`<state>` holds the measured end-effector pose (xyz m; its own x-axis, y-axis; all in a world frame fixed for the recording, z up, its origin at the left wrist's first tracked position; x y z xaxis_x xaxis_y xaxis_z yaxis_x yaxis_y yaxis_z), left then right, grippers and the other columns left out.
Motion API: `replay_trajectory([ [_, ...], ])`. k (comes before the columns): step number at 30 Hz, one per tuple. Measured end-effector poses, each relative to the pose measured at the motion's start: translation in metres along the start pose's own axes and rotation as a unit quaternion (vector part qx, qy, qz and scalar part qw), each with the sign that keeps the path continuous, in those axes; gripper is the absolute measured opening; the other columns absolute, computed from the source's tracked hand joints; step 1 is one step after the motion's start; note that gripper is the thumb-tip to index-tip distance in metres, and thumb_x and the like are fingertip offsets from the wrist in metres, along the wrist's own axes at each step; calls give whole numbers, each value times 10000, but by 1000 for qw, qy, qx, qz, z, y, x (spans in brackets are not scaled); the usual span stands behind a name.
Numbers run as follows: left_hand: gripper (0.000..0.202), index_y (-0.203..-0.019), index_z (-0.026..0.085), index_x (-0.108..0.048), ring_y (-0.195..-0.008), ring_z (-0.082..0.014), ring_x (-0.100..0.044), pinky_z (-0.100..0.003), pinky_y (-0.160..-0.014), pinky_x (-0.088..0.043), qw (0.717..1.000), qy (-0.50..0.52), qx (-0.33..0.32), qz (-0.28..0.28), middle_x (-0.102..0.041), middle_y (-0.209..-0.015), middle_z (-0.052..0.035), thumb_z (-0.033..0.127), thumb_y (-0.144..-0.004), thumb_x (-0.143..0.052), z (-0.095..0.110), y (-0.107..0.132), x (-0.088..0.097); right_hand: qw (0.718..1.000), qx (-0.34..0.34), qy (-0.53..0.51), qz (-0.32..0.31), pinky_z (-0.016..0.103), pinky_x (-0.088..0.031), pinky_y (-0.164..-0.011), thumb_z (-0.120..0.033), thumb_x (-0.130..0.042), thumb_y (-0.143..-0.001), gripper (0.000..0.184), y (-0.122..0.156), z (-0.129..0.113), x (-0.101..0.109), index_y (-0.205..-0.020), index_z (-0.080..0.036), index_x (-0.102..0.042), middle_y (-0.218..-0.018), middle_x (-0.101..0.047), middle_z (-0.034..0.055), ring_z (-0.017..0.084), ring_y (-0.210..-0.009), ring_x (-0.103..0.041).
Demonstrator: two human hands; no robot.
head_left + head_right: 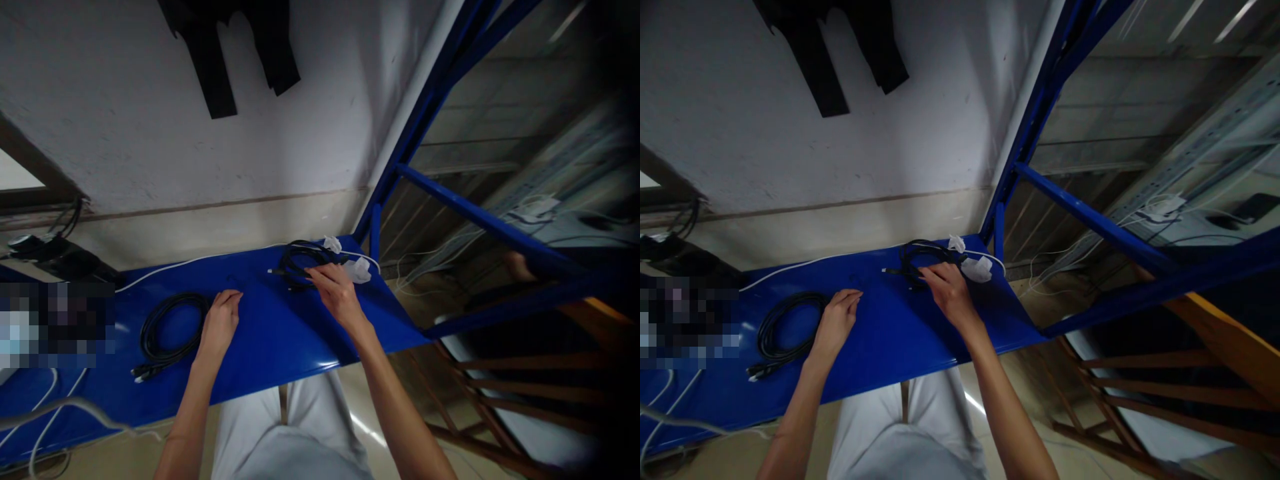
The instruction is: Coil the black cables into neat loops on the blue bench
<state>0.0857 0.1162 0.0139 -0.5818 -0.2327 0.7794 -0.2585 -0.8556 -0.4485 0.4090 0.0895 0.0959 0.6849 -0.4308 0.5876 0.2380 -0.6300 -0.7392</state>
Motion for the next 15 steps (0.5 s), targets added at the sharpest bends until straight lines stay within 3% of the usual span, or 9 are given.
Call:
replay_trajectory([
  [3, 392, -1228, 216, -810, -1110, -306, -713, -499, -1054, -583, 1000, -2, -7, -2, -782, -1231, -110, 120, -1054, -472, 4, 3, 1, 1000, 19, -10, -15, 402, -485, -817, -79, -584, -1081, 447, 22, -31, 0, -1479, -271, -654, -1142, -790, 101, 236, -962, -695],
  [6, 403, -1238, 226, -810, -1117, -310, -716, -493, -1042, -582, 1000, -10, -3, -4, -792, -1244, -101, 99, -1033, -487, 5, 6, 1, 998, 31, -31, -44, 410, -503, -817, -42, -559, -1071, 526, 57, -59, -14, -1548, -262, -588, -1141, -783, 109, 241, -965, -684],
  [11, 379, -1217, 230, -811, -1096, -308, -733, -507, -1077, -553, 1000, -16, 8, 8, -803, -1205, -96, 107, -1031, -504, 7, 7, 2, 990, 12, -64, -123, 444, -542, -873, -63, -561, -1083, 461, 107, -90, -45, -1519, -204, -598, -1128, -773, 118, 251, -989, -661],
  [15, 299, -1163, 230, -816, -1089, -287, -749, -475, -1058, -569, 996, 63, 39, 57, -804, -1162, -97, 198, -1064, -535, 16, 1, 13, 980, -17, -90, -177, 458, -544, -945, -75, -582, -1078, 396, 118, -98, -55, -1440, -213, -668, -1169, -767, 111, 255, -1070, -654],
])
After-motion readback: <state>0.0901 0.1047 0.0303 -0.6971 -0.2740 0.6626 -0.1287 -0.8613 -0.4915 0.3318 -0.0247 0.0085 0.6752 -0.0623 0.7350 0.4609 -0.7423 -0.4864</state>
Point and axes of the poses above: each hand's wrist, its own y-axis away from the middle knuckle, its own x-axis out of the back of the hand, z = x × y, the point moved 4 cm from there along -y, towards the middle knuckle
